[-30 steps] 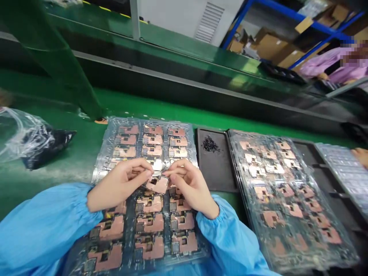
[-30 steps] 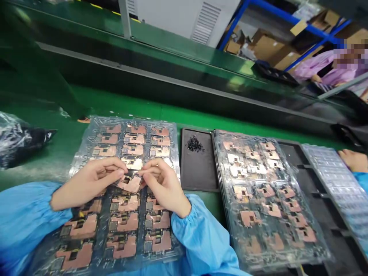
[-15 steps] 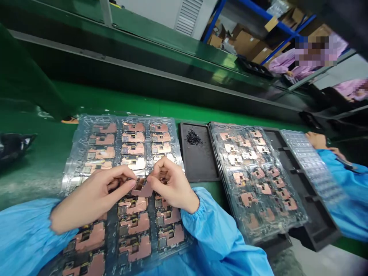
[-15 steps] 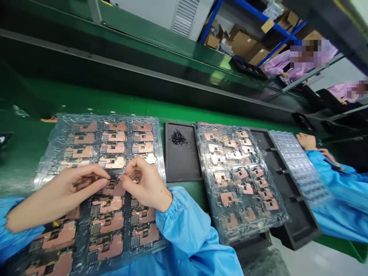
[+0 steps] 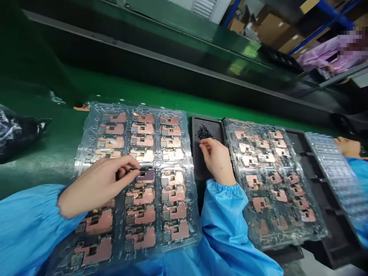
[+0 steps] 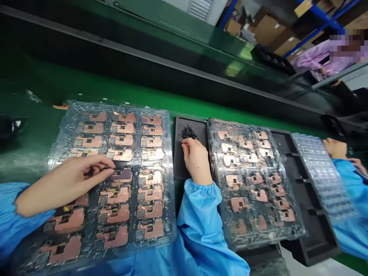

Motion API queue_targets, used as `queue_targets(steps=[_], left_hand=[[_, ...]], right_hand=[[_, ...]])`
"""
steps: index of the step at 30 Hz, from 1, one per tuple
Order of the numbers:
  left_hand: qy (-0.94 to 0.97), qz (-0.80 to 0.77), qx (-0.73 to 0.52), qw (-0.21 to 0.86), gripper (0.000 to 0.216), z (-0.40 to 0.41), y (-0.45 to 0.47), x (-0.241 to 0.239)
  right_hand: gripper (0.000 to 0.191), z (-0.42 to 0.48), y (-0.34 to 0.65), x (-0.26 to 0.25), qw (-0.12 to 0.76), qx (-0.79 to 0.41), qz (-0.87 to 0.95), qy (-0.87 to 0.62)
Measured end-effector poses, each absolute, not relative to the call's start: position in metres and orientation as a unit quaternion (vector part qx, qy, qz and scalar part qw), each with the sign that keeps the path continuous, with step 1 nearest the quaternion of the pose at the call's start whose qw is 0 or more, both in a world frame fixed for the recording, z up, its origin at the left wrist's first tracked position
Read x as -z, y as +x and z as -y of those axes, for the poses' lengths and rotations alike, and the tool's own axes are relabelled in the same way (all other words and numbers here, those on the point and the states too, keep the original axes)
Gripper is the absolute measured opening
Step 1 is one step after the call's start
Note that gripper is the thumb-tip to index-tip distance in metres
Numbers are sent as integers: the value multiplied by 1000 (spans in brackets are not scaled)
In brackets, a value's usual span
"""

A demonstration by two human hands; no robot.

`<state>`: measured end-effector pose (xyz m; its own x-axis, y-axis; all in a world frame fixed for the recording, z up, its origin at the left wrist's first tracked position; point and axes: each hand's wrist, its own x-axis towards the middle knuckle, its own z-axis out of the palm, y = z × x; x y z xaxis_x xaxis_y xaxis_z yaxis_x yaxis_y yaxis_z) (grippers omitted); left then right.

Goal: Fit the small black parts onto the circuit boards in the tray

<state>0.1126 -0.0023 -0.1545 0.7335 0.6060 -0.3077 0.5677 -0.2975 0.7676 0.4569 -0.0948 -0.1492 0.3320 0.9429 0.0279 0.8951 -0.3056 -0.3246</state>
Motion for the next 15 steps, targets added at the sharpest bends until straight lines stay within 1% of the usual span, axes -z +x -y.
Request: queue_targets(steps=[2,6,11,13,15], left_hand=[[816,-356,10,455,30,0,112,152],[842,-338,-18,420,32,0,113,152],[858,-327,-20,396,33,2,114,154],[864,-315,-19,393,34,2,113,152],[869,-299,-25,392,35,1,111,151]], right_hand=[[16,92,456,155,121,-71,565,-813],[15,88,450,153,84,-63,563,-820],[11,84,450,160,7,-27,570,-821],[9,83,450,163,7,-21,570,-822],[8,84,448,160,49,-36,572,-818]])
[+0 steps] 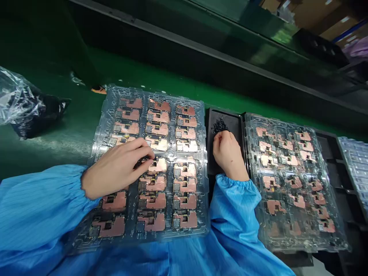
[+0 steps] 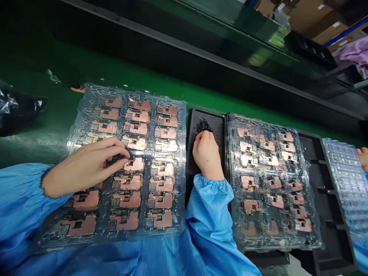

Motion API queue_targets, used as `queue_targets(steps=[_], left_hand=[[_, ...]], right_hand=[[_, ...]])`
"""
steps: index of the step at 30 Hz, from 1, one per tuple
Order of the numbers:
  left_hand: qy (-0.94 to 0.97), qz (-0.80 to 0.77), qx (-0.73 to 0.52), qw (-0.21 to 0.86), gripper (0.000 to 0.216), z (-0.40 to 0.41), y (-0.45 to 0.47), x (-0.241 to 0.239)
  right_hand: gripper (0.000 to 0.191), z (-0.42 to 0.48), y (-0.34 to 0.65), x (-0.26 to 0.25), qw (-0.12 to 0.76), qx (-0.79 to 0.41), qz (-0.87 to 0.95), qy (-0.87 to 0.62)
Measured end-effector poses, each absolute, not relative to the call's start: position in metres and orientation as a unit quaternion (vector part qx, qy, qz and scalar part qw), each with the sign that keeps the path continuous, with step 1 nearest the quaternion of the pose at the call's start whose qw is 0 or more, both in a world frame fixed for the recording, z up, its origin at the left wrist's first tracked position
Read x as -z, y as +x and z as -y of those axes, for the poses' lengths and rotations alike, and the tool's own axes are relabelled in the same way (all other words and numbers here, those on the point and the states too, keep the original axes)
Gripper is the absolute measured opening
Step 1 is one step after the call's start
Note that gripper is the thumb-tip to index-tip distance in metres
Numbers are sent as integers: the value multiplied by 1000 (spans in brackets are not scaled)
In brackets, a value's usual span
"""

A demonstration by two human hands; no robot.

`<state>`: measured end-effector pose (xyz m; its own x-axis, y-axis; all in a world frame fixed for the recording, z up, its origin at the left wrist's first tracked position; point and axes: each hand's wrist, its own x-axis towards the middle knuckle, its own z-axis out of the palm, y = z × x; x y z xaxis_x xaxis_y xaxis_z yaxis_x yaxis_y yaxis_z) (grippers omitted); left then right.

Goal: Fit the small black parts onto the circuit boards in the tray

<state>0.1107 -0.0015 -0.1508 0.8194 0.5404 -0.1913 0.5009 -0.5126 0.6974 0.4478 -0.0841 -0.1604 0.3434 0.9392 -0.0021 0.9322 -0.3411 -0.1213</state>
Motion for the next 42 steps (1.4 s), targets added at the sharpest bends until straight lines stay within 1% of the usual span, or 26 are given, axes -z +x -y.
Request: queue_targets(steps=[2,6,8,11,15,19,22,24,27,30,32,35,39,42], left_hand=[[872,-276,-31,402,37,1,109,149],[870,-248,-31,425,38,0,107,147],[874,-239,-17,422,36,0,107,146],[892,-206,16,402,31,4,104,146],[915,-181,21,360,32,15,99,153],[922,-167,29,349,31,23,95,161],[918,-174,34,354,27,23,95,159],[908,-177,32,380,24,22,96,155],[876,-187,24,444,26,18,99,148],[818,-235,15,525,25,12,104,142],[773,-274,7,572,28,8,107,141],[707,-307,-12,637,34,4,111,141],[625,-324,-32,709,29,4,117,139],[587,-343,-48,732,25,4,120,138]], right_hand=[[8,87,440,151,126,-86,568,-809],[11,95,407,124,306,-252,546,-738],[10,98,391,116,352,-317,543,-694],[8,100,376,111,350,-387,538,-662],[11,100,371,112,336,-451,517,-646],[14,99,369,114,333,-516,484,-623],[14,97,367,116,334,-534,490,-602],[15,97,366,117,329,-536,502,-594],[14,97,364,119,321,-549,499,-589],[10,98,360,121,346,-578,467,-573],[15,99,356,122,367,-587,453,-562],[18,101,351,123,374,-591,448,-557],[18,104,343,125,358,-579,467,-564],[16,105,337,125,335,-565,477,-584]])
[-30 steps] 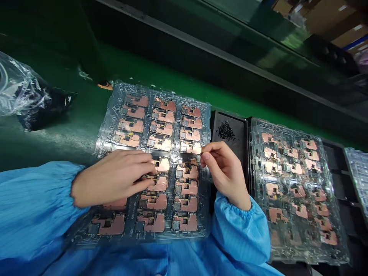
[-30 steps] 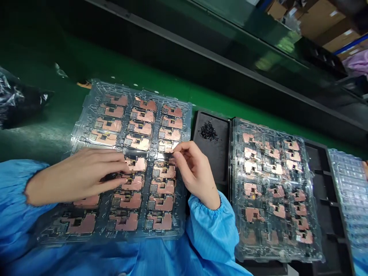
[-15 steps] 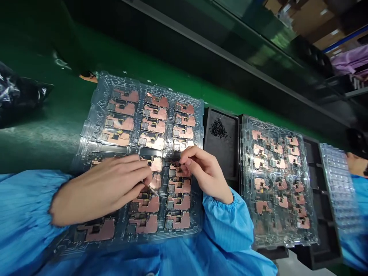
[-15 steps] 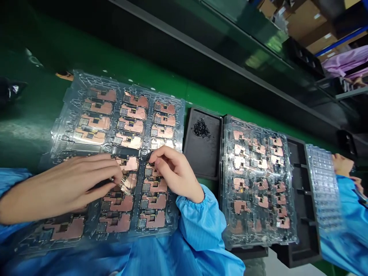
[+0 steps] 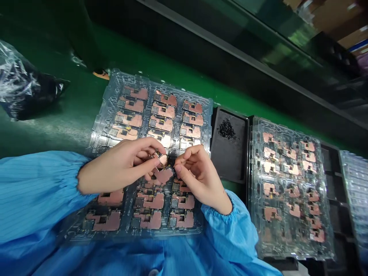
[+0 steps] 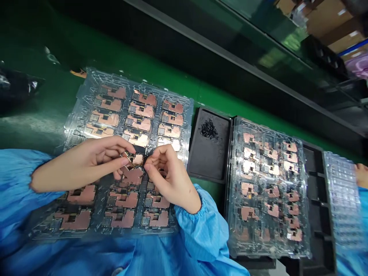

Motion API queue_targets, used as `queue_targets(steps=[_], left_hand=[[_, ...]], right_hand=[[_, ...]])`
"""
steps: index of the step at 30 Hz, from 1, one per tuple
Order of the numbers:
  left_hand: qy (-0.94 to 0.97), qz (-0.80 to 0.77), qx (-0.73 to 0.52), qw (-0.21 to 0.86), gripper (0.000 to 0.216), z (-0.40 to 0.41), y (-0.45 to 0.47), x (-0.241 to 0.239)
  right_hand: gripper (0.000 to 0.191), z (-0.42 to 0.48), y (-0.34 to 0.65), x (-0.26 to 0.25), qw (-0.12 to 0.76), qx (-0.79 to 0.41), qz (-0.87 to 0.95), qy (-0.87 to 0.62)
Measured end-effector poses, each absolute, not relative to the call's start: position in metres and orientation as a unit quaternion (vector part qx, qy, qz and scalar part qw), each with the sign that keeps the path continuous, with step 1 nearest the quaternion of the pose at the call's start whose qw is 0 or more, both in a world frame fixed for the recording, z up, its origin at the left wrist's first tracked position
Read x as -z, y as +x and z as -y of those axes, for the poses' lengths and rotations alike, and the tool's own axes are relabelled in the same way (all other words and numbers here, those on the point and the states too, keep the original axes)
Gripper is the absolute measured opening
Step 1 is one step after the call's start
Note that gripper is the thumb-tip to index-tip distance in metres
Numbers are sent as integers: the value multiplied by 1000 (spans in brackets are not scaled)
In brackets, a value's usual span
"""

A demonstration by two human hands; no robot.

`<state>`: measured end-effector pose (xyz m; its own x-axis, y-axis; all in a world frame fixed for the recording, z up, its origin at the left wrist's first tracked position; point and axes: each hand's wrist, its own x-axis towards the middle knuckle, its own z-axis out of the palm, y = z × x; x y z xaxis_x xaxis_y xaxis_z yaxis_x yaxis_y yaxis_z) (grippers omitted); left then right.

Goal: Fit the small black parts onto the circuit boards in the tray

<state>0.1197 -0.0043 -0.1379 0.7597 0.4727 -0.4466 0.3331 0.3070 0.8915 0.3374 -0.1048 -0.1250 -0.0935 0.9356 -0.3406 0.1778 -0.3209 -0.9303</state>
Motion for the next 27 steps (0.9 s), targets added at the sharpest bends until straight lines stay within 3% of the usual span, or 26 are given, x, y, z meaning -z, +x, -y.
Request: queue_targets(steps=[19,27], left_hand=[[585,-337,-68,735,27,5,118,143],[563,-345,-64,749,30,5,118,141]], right_hand=[[13,106,327,129,265,-460,551,-644],[20,101,326,127,382,-621,378,-571]])
